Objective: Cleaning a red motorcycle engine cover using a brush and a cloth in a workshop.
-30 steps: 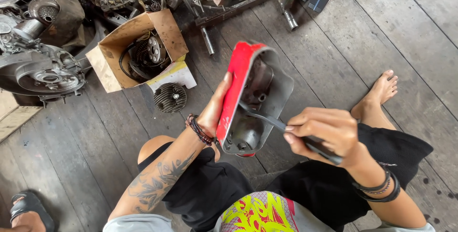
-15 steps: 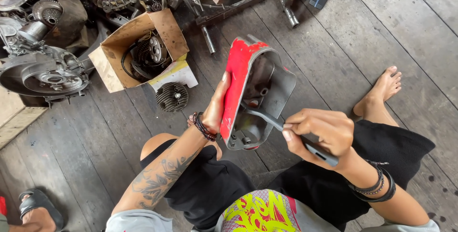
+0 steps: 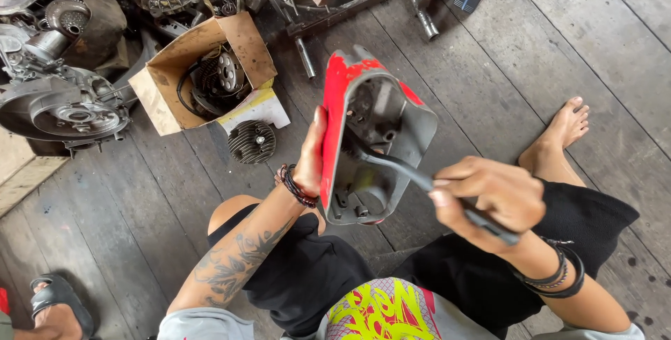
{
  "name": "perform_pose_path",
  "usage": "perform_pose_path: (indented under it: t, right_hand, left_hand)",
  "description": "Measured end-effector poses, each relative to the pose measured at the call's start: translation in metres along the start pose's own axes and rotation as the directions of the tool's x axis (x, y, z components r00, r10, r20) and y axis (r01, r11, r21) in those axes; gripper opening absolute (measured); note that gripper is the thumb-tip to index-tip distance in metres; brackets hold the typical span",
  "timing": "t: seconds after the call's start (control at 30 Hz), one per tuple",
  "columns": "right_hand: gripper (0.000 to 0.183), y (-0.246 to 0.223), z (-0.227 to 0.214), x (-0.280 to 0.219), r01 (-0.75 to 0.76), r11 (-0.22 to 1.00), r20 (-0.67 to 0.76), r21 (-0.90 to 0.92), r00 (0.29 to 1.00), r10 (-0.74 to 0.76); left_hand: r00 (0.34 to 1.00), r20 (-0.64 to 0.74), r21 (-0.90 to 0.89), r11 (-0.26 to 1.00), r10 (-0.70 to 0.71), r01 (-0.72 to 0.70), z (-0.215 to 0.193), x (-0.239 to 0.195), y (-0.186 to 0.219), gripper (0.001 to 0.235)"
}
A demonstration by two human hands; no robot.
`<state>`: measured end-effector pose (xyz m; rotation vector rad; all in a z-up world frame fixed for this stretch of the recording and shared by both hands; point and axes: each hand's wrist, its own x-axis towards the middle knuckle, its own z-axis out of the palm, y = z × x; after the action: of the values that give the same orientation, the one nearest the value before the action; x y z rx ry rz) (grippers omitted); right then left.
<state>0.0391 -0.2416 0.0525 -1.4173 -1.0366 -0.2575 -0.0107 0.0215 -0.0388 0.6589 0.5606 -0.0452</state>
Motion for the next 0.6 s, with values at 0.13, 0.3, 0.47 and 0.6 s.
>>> perform_pose_path:
  t: [0.13,0.3,0.47,0.6]
  right_hand:
    - [0.021,-0.01,0.009,0.001,0.045,0.997,0.036,-0.061,0.998,-0.043]
    - [0.028,-0.002,-0.006,0.01,-0.17,0.973,0.087,0.158,0.984,0.158]
    - [0.026,0.004,-0.005,0.002,-0.162,0.979,-0.008,0.127,0.986,0.164]
    - [0.016,0.001,0.015,-0.001,0.002,1.0,0.104,-0.03,0.995,0.001]
  left_hand:
    - [0.987,0.151,-0.242,0.97,0.046,-0.009,0.046,-0.034,-0.007,0.069]
    - [0.998,0.052,-0.066,0.997,0.03,-0.026,0.048,-0.037,0.001,0.046]
    - [0.991,0.078,-0.151,0.984,0.105,-0.092,0.055,-0.019,0.021,0.06]
    - [0.987,0.058,-0.002,0.988,0.152,-0.152,0.03,0.012,0.036,0.047]
